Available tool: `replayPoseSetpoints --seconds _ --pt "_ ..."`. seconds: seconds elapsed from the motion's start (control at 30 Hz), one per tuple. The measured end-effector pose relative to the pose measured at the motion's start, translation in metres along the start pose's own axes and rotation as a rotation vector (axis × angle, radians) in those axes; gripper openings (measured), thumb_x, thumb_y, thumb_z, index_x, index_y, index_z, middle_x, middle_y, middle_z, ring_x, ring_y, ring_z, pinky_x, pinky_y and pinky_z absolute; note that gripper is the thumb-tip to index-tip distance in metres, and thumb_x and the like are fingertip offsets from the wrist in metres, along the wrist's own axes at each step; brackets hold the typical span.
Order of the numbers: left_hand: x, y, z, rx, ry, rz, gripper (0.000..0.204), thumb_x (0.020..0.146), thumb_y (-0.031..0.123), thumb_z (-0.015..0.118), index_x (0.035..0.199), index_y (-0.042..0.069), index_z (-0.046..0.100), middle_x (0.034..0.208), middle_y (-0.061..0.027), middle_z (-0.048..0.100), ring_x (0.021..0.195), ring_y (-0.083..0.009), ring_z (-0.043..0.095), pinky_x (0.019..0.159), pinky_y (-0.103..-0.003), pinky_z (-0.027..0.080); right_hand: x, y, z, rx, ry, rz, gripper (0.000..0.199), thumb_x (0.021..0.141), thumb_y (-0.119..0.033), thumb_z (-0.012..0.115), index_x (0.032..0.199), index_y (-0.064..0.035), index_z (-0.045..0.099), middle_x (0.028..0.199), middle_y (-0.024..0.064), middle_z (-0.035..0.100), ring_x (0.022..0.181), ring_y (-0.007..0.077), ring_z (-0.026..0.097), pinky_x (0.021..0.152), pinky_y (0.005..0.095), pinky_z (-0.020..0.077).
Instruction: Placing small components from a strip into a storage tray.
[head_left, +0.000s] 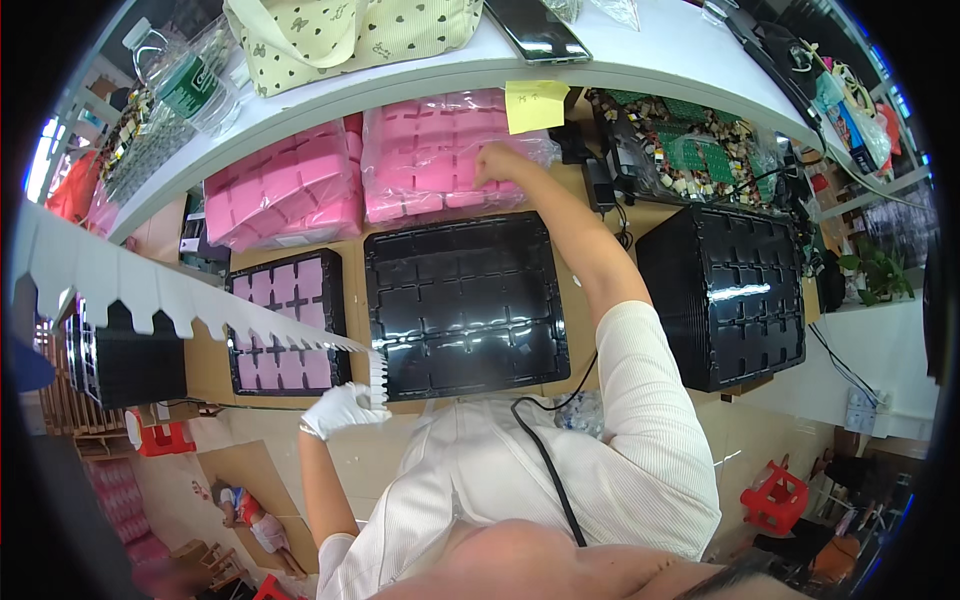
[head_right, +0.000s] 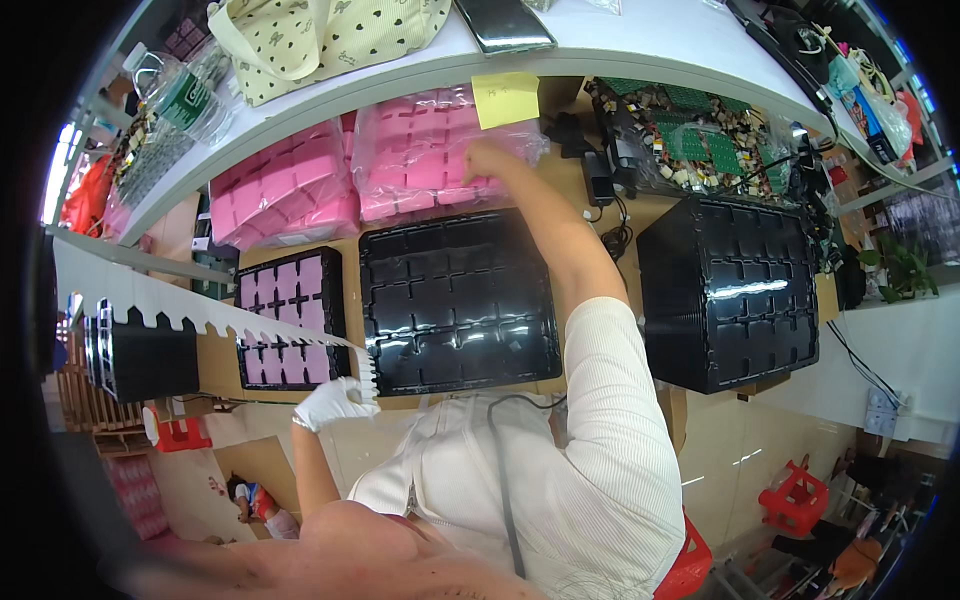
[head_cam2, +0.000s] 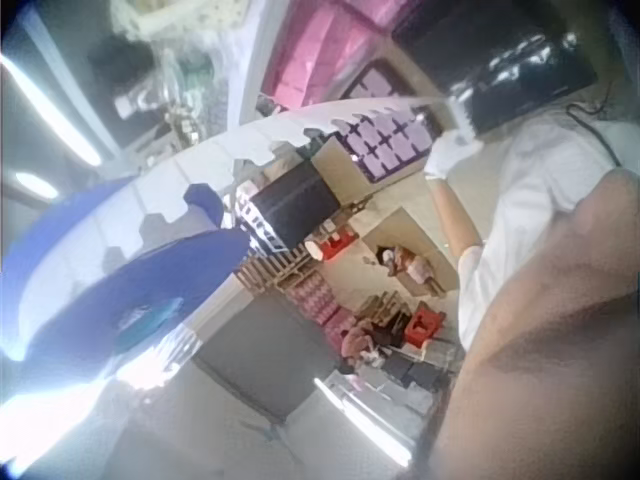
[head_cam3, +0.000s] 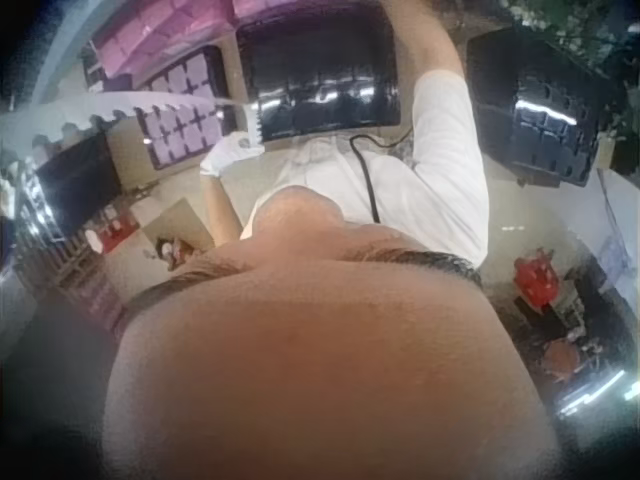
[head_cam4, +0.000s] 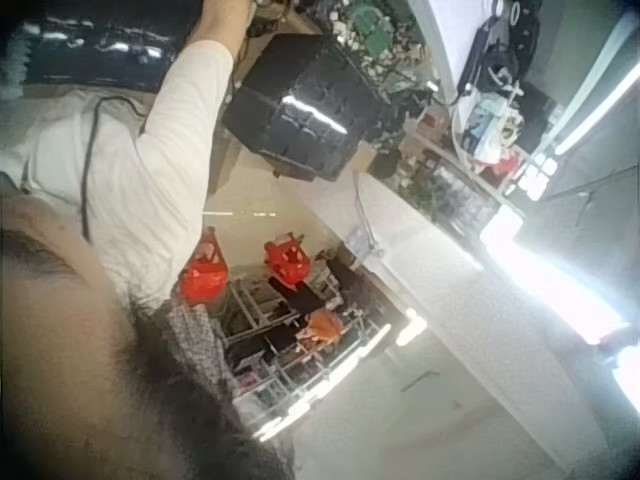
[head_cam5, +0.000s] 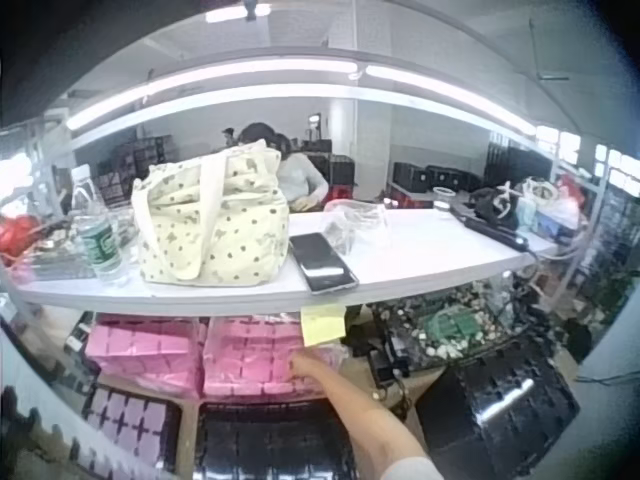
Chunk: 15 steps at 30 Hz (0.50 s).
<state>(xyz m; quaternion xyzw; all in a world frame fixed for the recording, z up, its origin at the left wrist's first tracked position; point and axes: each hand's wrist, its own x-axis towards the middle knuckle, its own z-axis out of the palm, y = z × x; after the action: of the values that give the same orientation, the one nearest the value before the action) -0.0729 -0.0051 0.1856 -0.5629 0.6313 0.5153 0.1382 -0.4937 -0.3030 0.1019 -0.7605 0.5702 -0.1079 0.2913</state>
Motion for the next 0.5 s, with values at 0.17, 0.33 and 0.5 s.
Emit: replayPoseSetpoints --seconds 0.17,0.33,0.5 --pt "0.031 -0.018 -0.039 0.42 0.012 0.082 0.061 0.066 0.045 0.077 0.112 0.007 0.064 0.105 -0.0155 0.066 0.098 -0.0272 0.062 0.085 -0.032 0.047 0.008 0.002 -0.005 -0.003 -0.056 0.024 0.029 0.061 -0.029 0.083 0.069 -0.0058 0.068 0.061 0.006 0.063 0.056 0.0161 0.057 0.054 0.0331 0.0462" --pt "0.109 -0.093 -0.064 0.69 0.119 -0.034 0.037 0.078 0.029 0.067 0.109 0.009 0.065 0.106 -0.0109 0.066 0.096 -0.028 0.063 0.085 -0.034 0.049 0.022 -0.004 0.003 0.377 0.135 -0.025 0.027 0.061 -0.027 0.081 0.069 -0.0042 0.069 0.062 0.0081 0.064 0.056 0.0167 0.057 0.055 0.0328 0.0468" --pt "0.089 0.065 -0.073 0.341 0.379 0.155 0.029 0.081 0.026 0.063 0.106 0.012 0.066 0.101 -0.0104 0.067 0.091 -0.0272 0.064 0.081 -0.034 0.051 0.015 -0.023 -0.011 -0.044 -0.111 0.122 0.024 0.062 -0.023 0.076 0.064 -0.0008 0.067 0.062 0.0113 0.063 0.056 0.0189 0.058 0.056 0.0341 0.0474"
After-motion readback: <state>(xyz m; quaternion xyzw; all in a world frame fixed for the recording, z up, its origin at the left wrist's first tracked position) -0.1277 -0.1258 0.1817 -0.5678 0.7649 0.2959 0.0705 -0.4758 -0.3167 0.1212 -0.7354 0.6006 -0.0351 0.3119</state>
